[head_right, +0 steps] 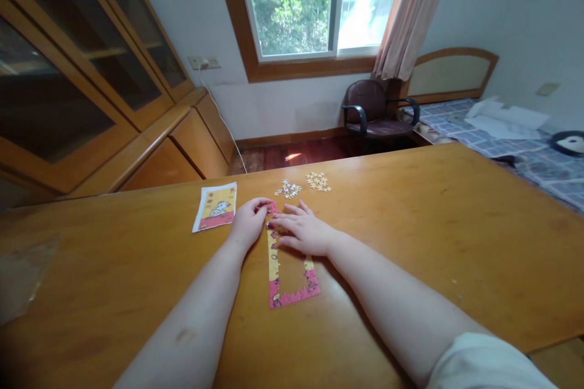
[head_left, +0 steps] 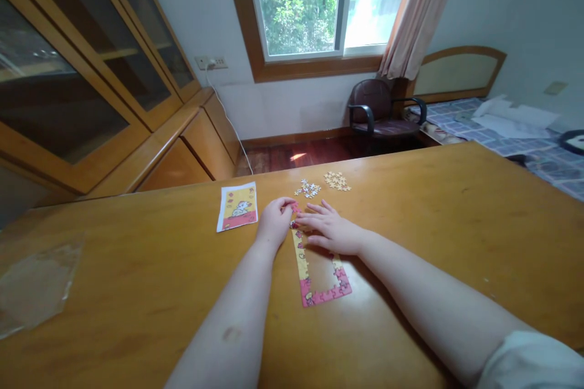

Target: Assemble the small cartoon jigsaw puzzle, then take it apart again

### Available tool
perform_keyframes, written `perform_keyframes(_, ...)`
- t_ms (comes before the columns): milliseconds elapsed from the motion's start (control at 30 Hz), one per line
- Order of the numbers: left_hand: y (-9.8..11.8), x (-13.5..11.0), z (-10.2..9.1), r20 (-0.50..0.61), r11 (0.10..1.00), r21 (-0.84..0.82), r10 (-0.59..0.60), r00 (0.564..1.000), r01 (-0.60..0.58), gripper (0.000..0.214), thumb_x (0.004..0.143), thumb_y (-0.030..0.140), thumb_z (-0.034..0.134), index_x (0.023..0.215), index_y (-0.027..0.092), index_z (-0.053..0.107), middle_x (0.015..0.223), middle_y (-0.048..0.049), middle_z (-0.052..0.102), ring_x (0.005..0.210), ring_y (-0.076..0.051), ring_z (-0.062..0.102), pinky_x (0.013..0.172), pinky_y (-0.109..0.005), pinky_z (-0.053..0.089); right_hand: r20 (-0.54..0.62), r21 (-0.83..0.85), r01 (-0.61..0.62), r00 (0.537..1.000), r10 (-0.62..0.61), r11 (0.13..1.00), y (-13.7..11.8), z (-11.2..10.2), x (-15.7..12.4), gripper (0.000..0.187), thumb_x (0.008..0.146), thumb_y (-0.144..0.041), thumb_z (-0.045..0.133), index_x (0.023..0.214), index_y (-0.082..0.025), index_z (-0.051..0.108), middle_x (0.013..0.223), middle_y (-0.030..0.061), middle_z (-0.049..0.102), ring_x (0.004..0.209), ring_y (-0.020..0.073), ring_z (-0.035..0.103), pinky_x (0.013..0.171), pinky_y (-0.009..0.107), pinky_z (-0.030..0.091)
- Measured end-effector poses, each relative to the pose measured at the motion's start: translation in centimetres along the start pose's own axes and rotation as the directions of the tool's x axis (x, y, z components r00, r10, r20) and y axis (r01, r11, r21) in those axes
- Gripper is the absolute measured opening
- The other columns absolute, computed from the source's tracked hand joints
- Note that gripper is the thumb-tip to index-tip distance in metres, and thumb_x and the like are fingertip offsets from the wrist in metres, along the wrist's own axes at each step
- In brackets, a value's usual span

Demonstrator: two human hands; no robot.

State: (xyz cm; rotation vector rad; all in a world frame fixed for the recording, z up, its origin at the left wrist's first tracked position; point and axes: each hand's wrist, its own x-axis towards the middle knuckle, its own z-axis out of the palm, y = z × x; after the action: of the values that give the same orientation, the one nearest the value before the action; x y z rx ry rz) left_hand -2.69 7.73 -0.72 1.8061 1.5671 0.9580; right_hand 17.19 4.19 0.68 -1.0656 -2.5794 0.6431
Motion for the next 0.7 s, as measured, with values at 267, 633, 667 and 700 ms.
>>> perform_keyframes(267,-0.2,0.0,0.0,0.036,1.000,0.016,-0.005,0.999,0.004,0.020,0.079,0.020,0.051,0.088,0.018,0.069,0.091,-0.0046,0.071,0.084,-0.020,0.063,0.079,-0.031,0.049,-0.009,-0.088,-0.065,0.998,0.064,0.994,0.2,0.2,0.0,0.048,0.093,-0.049,0.040,0.133,-0.026,0.052,0.140,0.0043,0.048,0.136,0.0306,0.027,0.112,0.060,0.002)
perform_keyframes(633,-2.2,-1.0,-1.7,0.024,0.938,-0.313,-0.148,0.989,0.148,0.017,0.073,0.028,0.051,0.082,0.018,0.062,0.061,0.0031,0.055,0.054,-0.012,0.050,0.052,-0.022,0.039,-0.216,-0.161,-0.172,0.967,0.135,0.972,1.2,0.1,0.1,0.033,0.095,-0.041,0.043,0.105,-0.023,0.068,0.114,0.0056,0.067,0.115,0.0230,0.051,0.112,0.053,0.008)
perform_keyframes(667,-2.2,-1.6,-2.1,0.059,0.944,-0.296,-0.133,0.989,0.144,0.016,0.072,0.028,0.052,0.081,0.018,0.062,0.063,0.0025,0.057,0.057,-0.013,0.052,0.055,-0.023,0.041,-0.229,-0.165,-0.169,0.965,0.129,0.972,1.1,0.1,0.1,0.032,0.095,-0.040,0.043,0.104,-0.023,0.068,0.112,0.0055,0.068,0.114,0.0226,0.052,0.111,0.053,0.009)
perform_keyframes(700,-2.2,-2.2,-2.5,0.050,0.954,-0.273,-0.117,0.992,0.127,0.014,0.072,0.028,0.054,0.079,0.018,0.062,0.066,0.0015,0.059,0.063,-0.014,0.054,0.060,-0.025,0.044,-0.235,-0.168,-0.160,0.965,0.118,0.973,1.1,0.1,0.1,0.032,0.095,-0.040,0.043,0.102,-0.023,0.068,0.111,0.0052,0.068,0.113,0.0222,0.052,0.111,0.052,0.011)
